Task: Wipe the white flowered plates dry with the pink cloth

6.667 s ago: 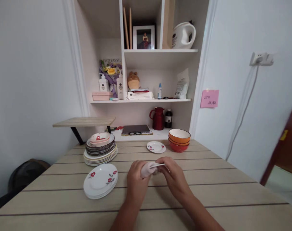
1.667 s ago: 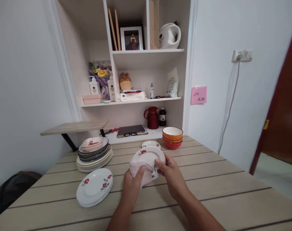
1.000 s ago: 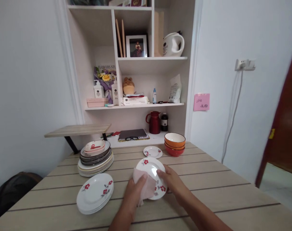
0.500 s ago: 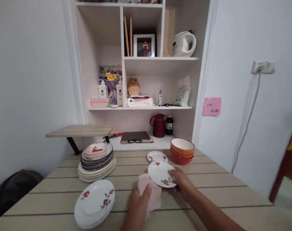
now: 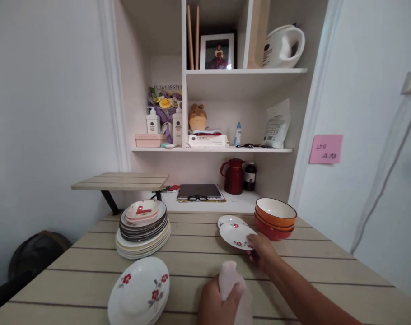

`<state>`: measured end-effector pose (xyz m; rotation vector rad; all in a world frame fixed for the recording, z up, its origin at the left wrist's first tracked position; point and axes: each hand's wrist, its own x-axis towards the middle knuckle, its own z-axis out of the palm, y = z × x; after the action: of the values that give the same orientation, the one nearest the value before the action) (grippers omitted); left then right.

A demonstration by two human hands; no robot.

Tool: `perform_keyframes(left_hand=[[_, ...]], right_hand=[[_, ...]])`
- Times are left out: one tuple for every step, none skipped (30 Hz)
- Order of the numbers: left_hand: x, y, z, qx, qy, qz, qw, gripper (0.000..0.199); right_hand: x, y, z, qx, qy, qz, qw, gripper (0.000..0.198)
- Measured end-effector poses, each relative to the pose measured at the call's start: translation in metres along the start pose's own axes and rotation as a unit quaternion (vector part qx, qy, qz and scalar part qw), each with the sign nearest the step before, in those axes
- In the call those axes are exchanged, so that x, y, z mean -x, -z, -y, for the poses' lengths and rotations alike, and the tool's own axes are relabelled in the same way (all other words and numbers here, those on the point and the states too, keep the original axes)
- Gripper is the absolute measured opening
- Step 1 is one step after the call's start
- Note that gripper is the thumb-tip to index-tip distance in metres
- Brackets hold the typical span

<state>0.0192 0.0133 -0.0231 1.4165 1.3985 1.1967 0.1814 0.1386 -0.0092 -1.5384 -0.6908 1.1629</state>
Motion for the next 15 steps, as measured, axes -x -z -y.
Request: perform_keyframes(left_hand=[[0.000,-0.001,-0.001,0.004,-0.001,0.000,1.000,0.031],[0.000,-0.001,-0.002,0.006,-0.002,0.001,1.000,0.030],[0.000,-0.002,-0.002,0.007,-0.001,0.001,1.000,0.029],[0.000,-0.002,-0.002,0.005,0.001,-0.002,1.000,0.029],[0.000,-0.003,-0.001,0.002,0.003,-0.006,1.000,0.028],[-0.001,-0.003,0.000,0.002,0.006,-0.009,1.000,0.028],[-0.002,-0.004,0.003,0.003,0.009,-0.010,1.000,0.029],[-0.004,-0.004,0.006,0.006,0.011,-0.004,1.000,0.030],[-0.005,-0.005,0.009,0.009,0.012,0.005,1.000,0.031],[-0.006,-0.005,0.012,0.011,0.011,0.011,1.000,0.032],[-0.007,-0.006,0.015,0.010,0.011,0.012,1.000,0.033],[-0.008,-0.006,0.017,0.008,0.011,0.012,1.000,0.034],[-0.008,-0.006,0.019,0.005,0.011,0.008,1.000,0.035],[-0.008,-0.006,0.019,0.003,0.011,0.006,1.000,0.036],[-0.008,-0.006,0.019,0.003,0.011,0.010,1.000,0.036]], right_hand=[[-0.003,0.000,0.000,0.002,-0.008,-0.002,1.000,0.027],[-0.005,0.000,0.000,0.003,-0.014,-0.002,1.000,0.030],[-0.007,0.001,0.000,0.004,-0.020,-0.002,1.000,0.032],[-0.009,0.001,0.000,0.003,-0.024,-0.002,1.000,0.033],[-0.011,0.002,0.001,0.001,-0.026,-0.002,1.000,0.033],[-0.012,0.003,0.001,-0.001,-0.027,-0.002,1.000,0.032],[-0.014,0.003,0.001,-0.005,-0.027,-0.002,1.000,0.031],[-0.015,0.004,0.000,-0.009,-0.026,-0.001,1.000,0.030],[-0.016,0.005,0.001,-0.013,-0.026,0.001,1.000,0.029],[-0.017,0.006,0.001,-0.018,-0.026,0.006,0.999,0.029],[-0.017,0.007,0.001,-0.022,-0.027,0.012,0.999,0.028],[-0.018,0.009,0.001,-0.025,-0.029,0.020,0.999,0.028],[-0.018,0.011,0.001,-0.026,-0.034,0.029,0.999,0.028],[-0.018,0.014,0.002,-0.025,-0.039,0.038,0.998,0.029],[-0.019,0.016,0.002,-0.023,-0.045,0.047,0.998,0.029]])
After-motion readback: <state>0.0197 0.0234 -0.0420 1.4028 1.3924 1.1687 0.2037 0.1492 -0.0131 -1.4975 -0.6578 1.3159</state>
